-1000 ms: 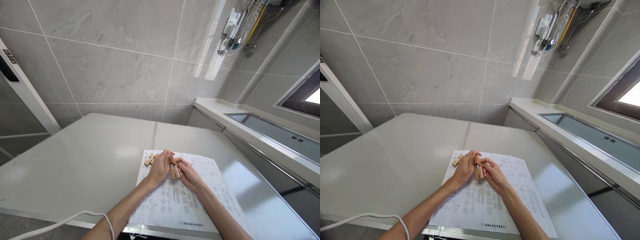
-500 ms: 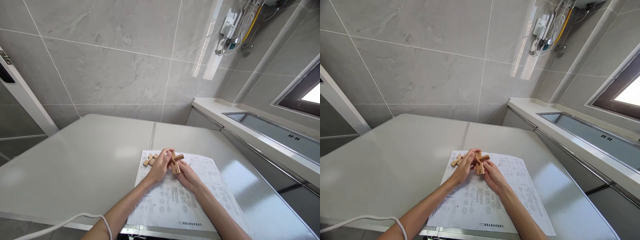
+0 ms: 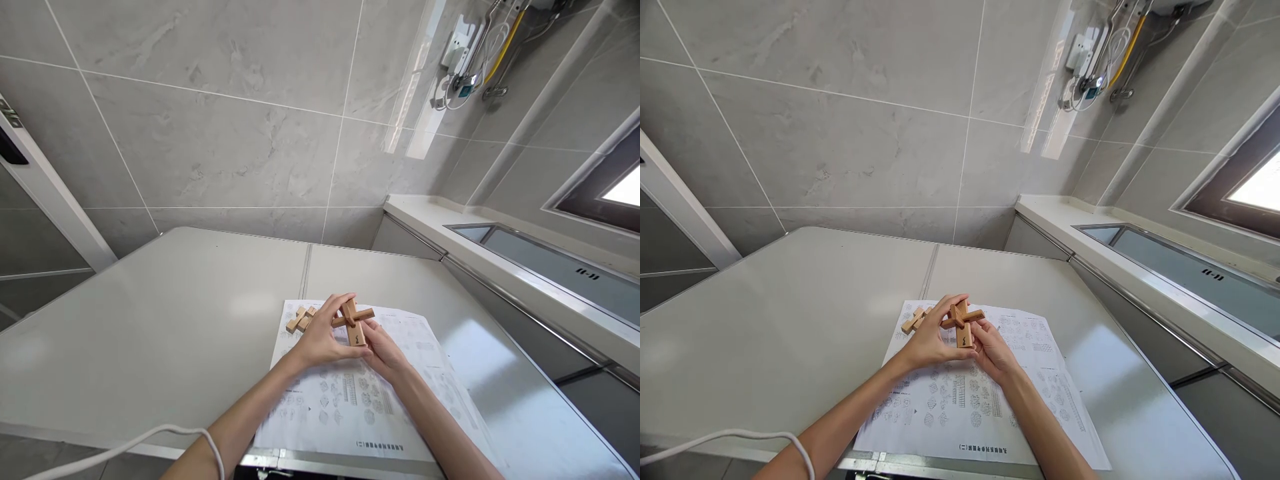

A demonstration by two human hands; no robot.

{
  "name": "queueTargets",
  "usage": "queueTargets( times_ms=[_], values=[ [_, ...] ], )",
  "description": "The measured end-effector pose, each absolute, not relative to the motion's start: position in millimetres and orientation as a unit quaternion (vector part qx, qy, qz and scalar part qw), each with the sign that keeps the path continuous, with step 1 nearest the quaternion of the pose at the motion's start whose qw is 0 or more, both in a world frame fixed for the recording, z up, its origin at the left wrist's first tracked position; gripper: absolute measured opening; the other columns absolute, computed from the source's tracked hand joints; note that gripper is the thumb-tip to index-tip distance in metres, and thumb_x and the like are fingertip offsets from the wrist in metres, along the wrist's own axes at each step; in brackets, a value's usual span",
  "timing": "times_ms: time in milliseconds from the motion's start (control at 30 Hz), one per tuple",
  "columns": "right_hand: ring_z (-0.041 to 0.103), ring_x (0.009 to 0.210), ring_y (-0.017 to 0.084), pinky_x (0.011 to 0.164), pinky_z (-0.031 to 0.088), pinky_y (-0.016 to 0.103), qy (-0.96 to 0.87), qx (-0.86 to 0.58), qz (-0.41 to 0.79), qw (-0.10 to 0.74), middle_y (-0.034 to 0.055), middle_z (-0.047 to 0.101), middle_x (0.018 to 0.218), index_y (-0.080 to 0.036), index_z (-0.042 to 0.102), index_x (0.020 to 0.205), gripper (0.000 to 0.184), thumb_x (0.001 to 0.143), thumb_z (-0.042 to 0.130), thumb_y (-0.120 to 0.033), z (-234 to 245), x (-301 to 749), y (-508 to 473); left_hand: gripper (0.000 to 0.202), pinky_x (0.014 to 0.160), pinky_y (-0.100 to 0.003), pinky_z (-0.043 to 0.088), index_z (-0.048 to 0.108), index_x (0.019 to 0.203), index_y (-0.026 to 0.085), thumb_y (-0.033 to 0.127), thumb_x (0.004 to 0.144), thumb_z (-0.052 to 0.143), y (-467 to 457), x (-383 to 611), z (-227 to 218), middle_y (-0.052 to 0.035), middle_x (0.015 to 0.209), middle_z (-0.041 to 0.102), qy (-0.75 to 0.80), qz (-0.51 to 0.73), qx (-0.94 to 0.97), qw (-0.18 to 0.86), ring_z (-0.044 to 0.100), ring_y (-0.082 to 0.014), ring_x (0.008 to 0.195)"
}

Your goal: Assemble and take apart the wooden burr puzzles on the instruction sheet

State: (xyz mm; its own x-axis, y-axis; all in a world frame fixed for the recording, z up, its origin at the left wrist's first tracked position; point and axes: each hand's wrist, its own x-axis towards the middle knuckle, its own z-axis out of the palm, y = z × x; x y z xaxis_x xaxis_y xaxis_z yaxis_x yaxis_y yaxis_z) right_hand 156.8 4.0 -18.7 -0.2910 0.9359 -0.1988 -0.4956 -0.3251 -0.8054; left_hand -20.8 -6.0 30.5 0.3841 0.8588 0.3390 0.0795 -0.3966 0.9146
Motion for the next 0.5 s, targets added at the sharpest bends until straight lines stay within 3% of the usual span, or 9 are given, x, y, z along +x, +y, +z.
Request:
queueTargets(
  times_ms=[200, 333, 500],
  values=[
    [0.038, 0.05, 0.007, 0.047, 0.035, 0.021, -0.344, -0.324, 0.741, 0.477, -0.0059, 0.054, 0.064, -0.019, 0.073, 0.099, 0.044, 0.074, 0.094, -0.049, -10, 157, 3, 0.09, 0.115, -0.049, 0.046, 0.057, 0.148, 0.034, 0.034, 0.067, 0.098, -4, -22, 30, -0.0118, 0.148, 0.055, 0.33, 0.461, 0.667, 0.483, 0.056, -0.0341, 0.137],
    [0.032, 0.05, 0.007, 0.045, 0.029, 0.021, -0.358, -0.306, 0.754, 0.457, -0.0067, 0.046, 0.059, -0.017, 0.069, 0.082, 0.039, 0.079, 0.09, -0.05, -6, 157, 2, 0.089, 0.118, -0.051, 0.041, 0.054, 0.15, 0.031, 0.039, 0.072, 0.096, 0, -24, 22, -0.0151, 0.151, 0.056, 0.369, 0.435, 0.635, 0.521, 0.055, -0.0361, 0.14],
    [0.024, 0.045, 0.006, 0.041, 0.019, 0.022, -0.366, -0.289, 0.778, 0.42, -0.0068, 0.042, 0.055, -0.019, 0.057, 0.064, 0.046, 0.083, 0.086, -0.049, -3, 159, 0, 0.082, 0.122, -0.048, 0.035, 0.049, 0.154, 0.029, 0.045, 0.083, 0.087, 6, -26, 15, -0.0137, 0.149, 0.059, 0.374, 0.423, 0.641, 0.52, 0.051, -0.0332, 0.144]
  ],
)
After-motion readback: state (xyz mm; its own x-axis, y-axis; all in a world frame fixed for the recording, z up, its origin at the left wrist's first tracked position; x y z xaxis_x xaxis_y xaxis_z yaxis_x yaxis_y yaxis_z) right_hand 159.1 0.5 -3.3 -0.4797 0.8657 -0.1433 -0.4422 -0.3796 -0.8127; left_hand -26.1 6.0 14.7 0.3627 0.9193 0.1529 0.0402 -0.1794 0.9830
